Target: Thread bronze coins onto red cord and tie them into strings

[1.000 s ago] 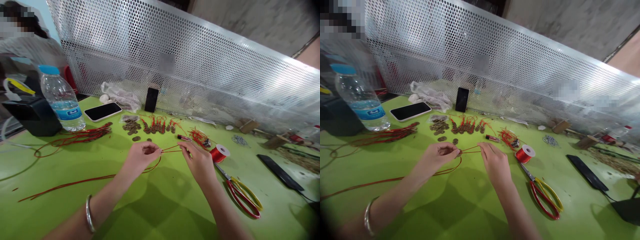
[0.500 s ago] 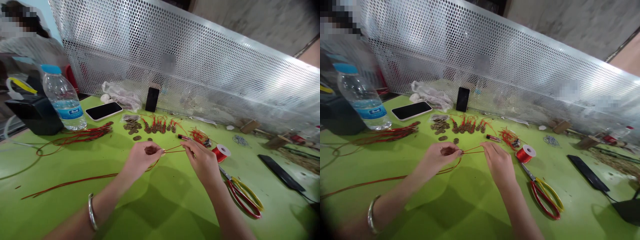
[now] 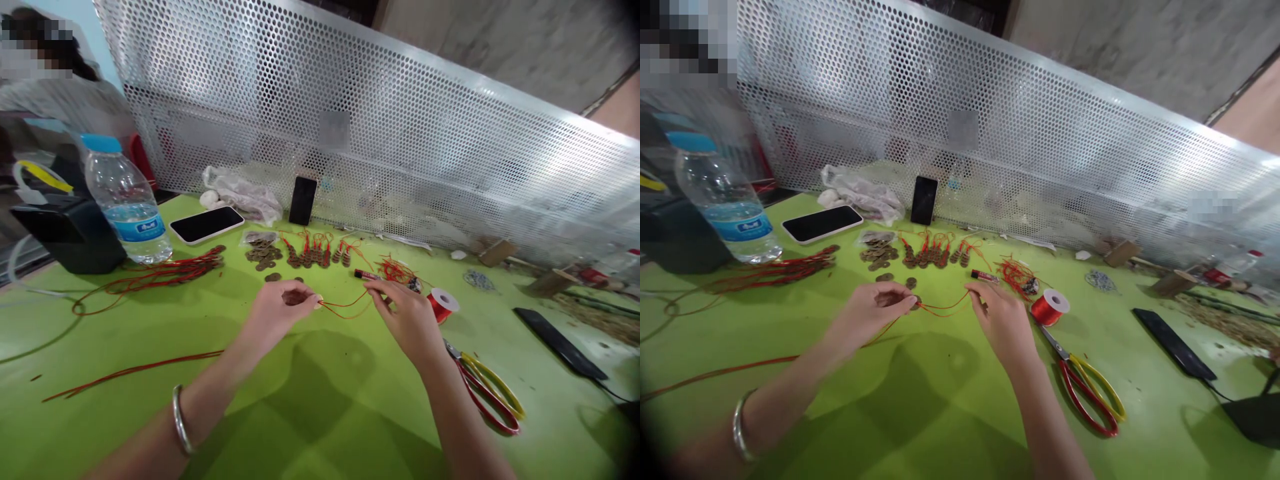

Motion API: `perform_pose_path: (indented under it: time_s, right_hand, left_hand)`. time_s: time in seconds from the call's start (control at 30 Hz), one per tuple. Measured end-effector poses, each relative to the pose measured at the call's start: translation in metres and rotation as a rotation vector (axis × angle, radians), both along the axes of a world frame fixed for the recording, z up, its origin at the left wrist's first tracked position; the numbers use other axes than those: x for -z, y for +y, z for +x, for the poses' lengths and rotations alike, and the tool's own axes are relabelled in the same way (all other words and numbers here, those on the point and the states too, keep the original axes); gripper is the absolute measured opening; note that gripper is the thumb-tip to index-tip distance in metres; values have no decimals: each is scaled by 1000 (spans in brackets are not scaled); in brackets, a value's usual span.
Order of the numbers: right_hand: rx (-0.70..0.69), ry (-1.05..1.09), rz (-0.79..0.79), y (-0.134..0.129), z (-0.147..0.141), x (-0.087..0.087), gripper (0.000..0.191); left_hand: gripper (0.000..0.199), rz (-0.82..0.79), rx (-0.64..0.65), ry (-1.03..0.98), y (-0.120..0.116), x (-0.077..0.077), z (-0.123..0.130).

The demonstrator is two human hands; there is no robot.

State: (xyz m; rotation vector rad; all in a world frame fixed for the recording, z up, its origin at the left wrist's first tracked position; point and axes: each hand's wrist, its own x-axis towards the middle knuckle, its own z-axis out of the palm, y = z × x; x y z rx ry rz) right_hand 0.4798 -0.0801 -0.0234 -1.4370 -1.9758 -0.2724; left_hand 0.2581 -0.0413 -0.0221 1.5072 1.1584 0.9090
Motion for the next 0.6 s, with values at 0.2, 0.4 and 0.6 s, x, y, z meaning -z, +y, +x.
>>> perform_pose_path:
  time_s: [0.2, 0.4, 0.6]
  right_hand:
    - [-27, 248, -240, 1, -11, 2, 22]
    - [-137, 495, -390, -10, -23, -9, 7]
    - [-259, 475, -377, -16, -47, -4, 34]
  left_hand:
    - [18, -98, -13, -44, -1, -3, 2]
    - [19, -120, -23, -60, 1, -4, 2]
    - [18, -63, -10, -44, 0, -6, 1]
